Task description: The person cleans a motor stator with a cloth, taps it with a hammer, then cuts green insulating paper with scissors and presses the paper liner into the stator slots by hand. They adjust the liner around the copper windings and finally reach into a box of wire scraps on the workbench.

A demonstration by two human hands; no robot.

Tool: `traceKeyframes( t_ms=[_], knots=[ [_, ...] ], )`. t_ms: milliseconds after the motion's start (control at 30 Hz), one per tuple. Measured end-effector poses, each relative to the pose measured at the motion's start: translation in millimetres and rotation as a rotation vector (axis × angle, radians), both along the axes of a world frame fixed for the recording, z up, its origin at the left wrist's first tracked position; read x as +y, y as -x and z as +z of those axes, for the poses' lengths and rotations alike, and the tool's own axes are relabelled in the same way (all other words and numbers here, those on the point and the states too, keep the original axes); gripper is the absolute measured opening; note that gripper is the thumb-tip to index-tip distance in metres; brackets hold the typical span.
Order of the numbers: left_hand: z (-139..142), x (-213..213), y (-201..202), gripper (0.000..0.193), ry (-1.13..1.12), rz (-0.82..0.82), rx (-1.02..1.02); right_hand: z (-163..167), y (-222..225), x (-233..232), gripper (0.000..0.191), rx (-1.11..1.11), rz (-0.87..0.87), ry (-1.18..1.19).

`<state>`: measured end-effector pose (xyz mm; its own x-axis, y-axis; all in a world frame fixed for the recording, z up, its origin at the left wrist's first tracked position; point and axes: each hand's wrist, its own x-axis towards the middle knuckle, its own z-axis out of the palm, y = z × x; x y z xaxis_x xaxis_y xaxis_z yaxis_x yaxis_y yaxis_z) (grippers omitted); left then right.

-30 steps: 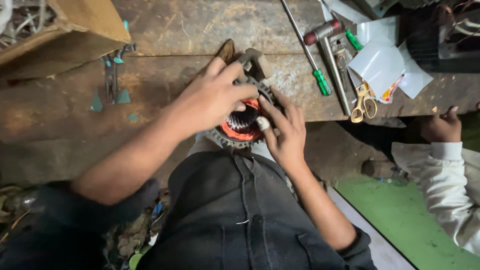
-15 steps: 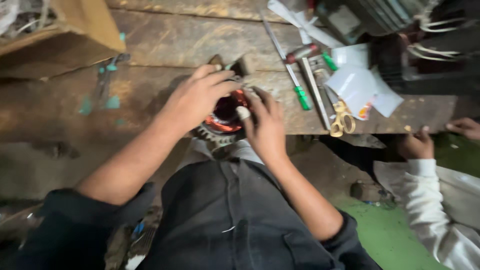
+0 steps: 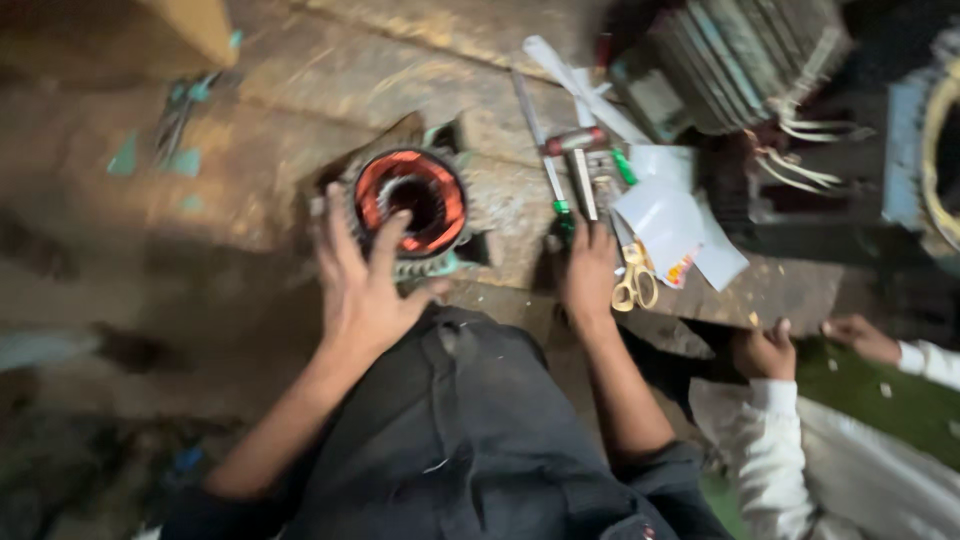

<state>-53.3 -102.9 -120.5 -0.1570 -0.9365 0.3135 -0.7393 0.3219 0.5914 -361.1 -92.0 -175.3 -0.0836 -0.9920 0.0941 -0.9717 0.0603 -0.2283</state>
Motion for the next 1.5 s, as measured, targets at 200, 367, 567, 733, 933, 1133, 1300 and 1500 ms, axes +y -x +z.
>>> traceKeyframes(
  t_ms=[200,367,567,733,933,1133,1300,1500],
  knots=[
    [-30,-6,2,0.08,0.168,0.02,0.109,36,7,-5,0.045,-0.275,0.027,0.109],
    [-15,-30,-29,0.076,0.05,-0.164,0.142,100,11,-16,0.023,-0.737,0.237,0.487],
    [-2,-23,-20,0.061,0.019,-0.107,0.007,54,-9,-49,0.044,-1.054,0.196,0.162],
    [-7,-29,0,0.048,0.086,-0.066,-0.133,50,-16,-31,0.017,-0.613,0.146,0.048],
    [-21,-26,5,0.05,0.127,-0.017,-0.176,121,-24,1,0.021,-1.15,0.313,0.264],
    [-23,-21,1,0.046,0.073,-0.04,-0.156,122,-62,-2,0.016,-1.14,0.389,0.156],
    [-19,-20,-26,0.043,0.088,-0.191,-0.103,137,-74,-13,0.015,-0.965,0.419,0.134],
    [-12,-28,-38,0.043,0.076,-0.226,-0.113,120,-70,-16,0.014,-0.816,0.523,0.046]
  ],
)
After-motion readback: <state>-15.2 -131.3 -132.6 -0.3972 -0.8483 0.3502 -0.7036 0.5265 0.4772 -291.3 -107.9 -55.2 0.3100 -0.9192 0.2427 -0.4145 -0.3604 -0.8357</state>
